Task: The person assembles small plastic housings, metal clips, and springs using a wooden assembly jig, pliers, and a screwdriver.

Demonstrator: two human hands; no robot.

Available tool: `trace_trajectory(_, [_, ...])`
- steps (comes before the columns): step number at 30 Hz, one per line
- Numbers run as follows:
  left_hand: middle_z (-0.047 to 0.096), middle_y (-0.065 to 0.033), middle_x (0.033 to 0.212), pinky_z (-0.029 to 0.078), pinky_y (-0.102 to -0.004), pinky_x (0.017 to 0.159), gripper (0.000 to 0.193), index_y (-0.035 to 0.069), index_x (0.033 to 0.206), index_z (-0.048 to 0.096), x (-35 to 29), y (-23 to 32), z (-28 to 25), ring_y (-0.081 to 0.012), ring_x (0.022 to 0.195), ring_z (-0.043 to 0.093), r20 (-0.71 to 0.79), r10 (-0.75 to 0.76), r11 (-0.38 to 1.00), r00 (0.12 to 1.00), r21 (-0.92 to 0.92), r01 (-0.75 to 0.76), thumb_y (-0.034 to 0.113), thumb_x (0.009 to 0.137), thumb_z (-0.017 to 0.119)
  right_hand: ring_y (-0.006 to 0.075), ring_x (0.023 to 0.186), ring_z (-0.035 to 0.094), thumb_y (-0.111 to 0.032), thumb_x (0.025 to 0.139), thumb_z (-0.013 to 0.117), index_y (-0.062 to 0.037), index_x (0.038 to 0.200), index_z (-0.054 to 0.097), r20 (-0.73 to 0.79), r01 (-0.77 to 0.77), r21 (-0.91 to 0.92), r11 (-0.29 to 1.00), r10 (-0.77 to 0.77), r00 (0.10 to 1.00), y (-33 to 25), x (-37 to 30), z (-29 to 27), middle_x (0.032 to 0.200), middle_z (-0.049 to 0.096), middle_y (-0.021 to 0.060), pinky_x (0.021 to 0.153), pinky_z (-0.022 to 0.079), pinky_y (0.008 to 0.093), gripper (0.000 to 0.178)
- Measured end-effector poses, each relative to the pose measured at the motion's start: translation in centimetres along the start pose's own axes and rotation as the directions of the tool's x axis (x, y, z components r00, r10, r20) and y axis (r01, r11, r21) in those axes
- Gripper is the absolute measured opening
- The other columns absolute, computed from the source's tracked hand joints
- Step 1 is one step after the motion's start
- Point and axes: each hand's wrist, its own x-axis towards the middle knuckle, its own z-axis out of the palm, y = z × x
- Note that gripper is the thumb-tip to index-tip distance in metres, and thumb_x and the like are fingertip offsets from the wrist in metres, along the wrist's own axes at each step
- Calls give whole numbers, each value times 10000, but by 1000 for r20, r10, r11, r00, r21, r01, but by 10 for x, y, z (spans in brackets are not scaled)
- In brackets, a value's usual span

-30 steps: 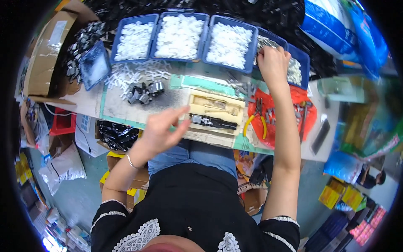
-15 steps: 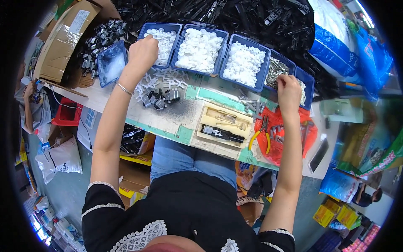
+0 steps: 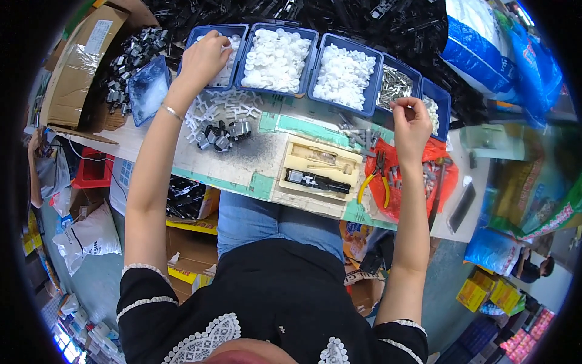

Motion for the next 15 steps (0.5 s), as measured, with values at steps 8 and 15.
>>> trace_trajectory(8, [632, -134, 874, 513, -456, 673, 183, 39, 787, 670, 7, 3, 18, -342, 774, 635, 61, -169, 982, 984, -69, 174, 197, 799, 577, 131, 857, 635, 61, 852, 549, 4, 873, 550, 70, 96, -30, 995, -93, 993, 3, -12, 2, 861, 587, 28, 734, 478, 214, 60])
trace_trajectory(15, [644, -142, 900, 511, -451, 684, 195, 35, 796, 664, 8, 11, 8, -350, 778, 632, 78, -222, 975, 972, -2, 223, 176, 804, 530, 101, 797, 606, 114, 823, 531, 28, 822, 529, 34, 168, 138, 976, -174, 984, -18, -20, 16, 855, 542, 47, 674, 491, 208, 87])
